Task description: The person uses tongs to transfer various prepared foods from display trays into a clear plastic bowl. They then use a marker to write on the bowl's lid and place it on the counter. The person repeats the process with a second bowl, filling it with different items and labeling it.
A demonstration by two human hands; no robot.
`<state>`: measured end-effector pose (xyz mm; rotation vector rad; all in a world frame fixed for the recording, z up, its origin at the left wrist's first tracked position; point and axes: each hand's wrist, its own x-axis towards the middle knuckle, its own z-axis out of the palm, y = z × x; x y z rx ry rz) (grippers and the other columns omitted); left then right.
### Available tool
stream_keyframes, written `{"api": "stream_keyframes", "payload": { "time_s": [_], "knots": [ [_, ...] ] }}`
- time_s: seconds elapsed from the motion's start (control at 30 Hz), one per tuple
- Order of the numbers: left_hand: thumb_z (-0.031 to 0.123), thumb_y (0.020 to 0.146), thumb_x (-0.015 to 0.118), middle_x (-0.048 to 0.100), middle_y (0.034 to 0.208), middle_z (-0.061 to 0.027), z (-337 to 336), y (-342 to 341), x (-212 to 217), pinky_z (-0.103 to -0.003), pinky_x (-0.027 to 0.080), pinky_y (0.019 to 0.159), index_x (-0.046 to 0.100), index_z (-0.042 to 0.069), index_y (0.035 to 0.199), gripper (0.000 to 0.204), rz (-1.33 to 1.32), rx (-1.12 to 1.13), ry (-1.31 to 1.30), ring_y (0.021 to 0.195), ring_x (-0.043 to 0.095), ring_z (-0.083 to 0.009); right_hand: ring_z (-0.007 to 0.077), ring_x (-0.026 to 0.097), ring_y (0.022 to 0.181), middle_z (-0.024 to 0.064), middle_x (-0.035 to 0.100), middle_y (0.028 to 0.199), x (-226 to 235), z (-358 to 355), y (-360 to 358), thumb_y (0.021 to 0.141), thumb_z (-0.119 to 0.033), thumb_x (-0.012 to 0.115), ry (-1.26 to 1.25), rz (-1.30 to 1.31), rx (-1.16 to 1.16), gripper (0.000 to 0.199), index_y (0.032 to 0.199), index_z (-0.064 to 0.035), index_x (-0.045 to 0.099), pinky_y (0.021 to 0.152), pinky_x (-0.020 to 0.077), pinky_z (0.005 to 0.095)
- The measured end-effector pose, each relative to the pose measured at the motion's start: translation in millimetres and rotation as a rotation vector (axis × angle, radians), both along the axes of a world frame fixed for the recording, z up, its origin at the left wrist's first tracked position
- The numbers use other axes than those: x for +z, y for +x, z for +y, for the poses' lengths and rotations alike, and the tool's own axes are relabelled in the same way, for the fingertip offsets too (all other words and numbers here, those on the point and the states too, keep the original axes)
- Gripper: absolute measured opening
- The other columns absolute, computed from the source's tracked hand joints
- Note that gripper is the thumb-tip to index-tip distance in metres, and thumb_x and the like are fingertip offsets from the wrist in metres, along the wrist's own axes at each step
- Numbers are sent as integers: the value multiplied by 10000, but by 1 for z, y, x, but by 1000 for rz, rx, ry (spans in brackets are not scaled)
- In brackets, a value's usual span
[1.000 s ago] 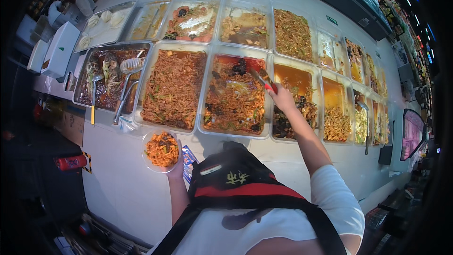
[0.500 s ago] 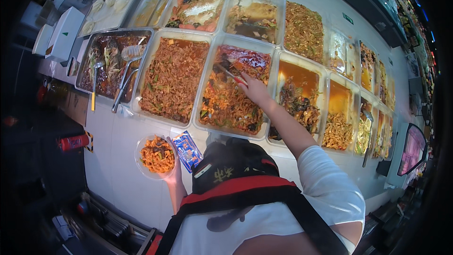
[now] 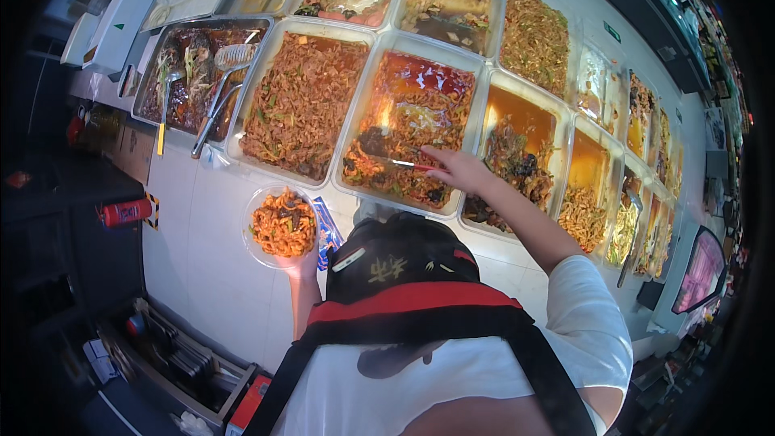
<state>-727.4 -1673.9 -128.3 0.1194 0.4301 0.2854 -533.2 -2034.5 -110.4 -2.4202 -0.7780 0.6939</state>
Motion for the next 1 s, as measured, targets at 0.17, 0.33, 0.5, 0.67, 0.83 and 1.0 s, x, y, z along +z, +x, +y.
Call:
{"api": "stream_keyframes", "payload": {
  "time_s": [0.17,0.33,0.5,0.67,0.83,1.0],
  "knots": [
    [342,984,515,366,1545,-170,0,-3,-3,-485,263,1204,370,72,1494,595,-38,-24,115,1427,350,-323,330,668,1065,183,637,1264,7,-49,-6,950,-431,601,112,44,-246,606,1438,-97,469,922,523,405],
    [349,982,517,368,1542,-177,0,-18,-10,-488,266,1202,371,67,1492,601,7,9,113,1427,351,-325,341,674,1062,204,678,1175,9,-52,-45,934,-449,621,32,140,-502,607,1397,-70,518,931,517,403],
    [356,980,518,370,1539,-185,2,-33,-20,-490,268,1201,371,62,1490,608,124,44,290,1426,351,-327,350,661,1077,211,671,1189,-33,14,-54,934,-456,623,213,224,-593,608,1389,-65,526,938,505,399],
    [396,983,497,403,1513,-167,9,-46,-17,-491,311,1174,388,66,1477,604,74,89,-51,1403,377,-320,327,656,1098,203,663,1215,-36,45,-35,929,-458,633,217,242,-334,633,1418,-81,496,952,494,385],
    [418,959,504,317,1570,-185,5,-46,-4,-541,284,1172,329,60,1514,683,61,154,-125,1451,292,-361,355,649,1070,197,654,1205,-45,23,-21,935,-450,619,247,212,-89,641,1447,-98,460,911,507,406],
    [452,949,504,321,1576,-165,14,-58,-28,-583,320,1123,313,98,1536,712,6,68,-169,1446,300,-359,364,656,954,183,648,1053,-17,24,-11,935,-429,618,23,59,161,664,1485,-131,397,830,521,448]
  ]
}}
